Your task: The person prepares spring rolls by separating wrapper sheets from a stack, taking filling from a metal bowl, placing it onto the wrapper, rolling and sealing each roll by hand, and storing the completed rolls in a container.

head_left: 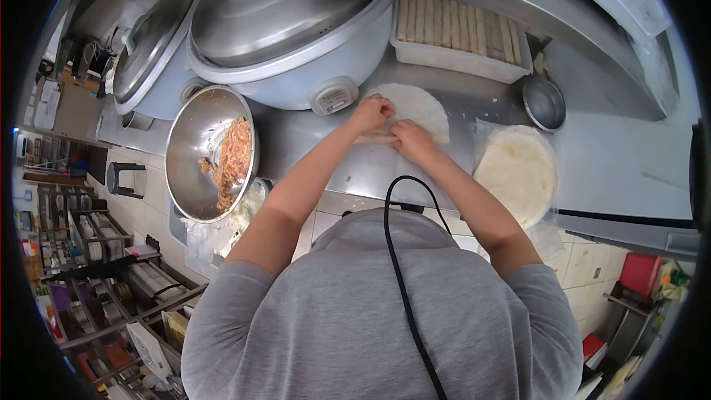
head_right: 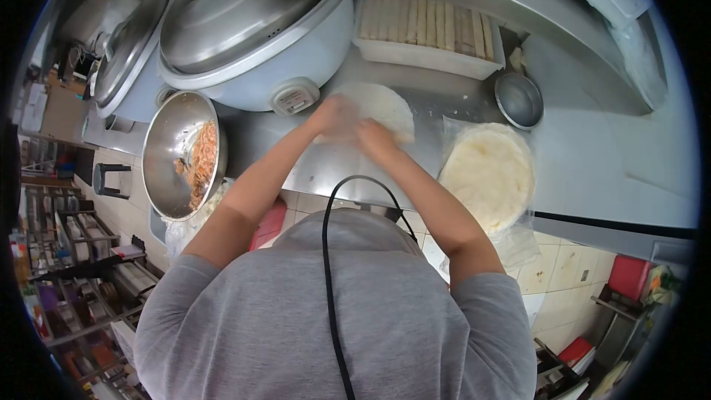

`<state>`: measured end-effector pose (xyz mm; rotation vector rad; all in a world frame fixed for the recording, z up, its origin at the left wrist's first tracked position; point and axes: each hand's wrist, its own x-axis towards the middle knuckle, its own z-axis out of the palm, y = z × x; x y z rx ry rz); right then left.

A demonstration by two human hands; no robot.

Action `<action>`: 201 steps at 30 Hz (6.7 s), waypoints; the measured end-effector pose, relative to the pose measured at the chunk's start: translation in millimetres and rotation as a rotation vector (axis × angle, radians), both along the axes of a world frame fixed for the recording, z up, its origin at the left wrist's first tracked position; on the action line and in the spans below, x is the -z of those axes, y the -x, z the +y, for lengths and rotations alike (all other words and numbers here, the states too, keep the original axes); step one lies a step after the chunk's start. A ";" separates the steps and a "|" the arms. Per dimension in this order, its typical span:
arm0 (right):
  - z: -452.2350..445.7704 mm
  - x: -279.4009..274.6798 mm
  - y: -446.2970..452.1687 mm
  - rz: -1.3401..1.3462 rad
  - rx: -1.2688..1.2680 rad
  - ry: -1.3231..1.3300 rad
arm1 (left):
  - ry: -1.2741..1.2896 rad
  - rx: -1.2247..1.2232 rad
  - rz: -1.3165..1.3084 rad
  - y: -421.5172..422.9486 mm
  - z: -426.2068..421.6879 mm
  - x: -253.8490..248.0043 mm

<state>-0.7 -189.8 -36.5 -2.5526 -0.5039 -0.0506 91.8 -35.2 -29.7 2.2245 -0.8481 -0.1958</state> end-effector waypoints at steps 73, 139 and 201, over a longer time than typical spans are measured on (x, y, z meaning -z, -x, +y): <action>-95.7 -38.5 30.2 0.057 0.245 -0.031 | -0.131 -0.105 -0.058 46.9 50.5 -18.1; -58.8 -15.0 -17.5 -0.400 0.098 0.295 | -0.266 -0.024 -0.555 38.8 -12.1 -2.8; -53.6 -42.3 -12.5 -0.001 -0.570 0.558 | 0.053 -0.152 -0.399 115.2 52.8 -8.3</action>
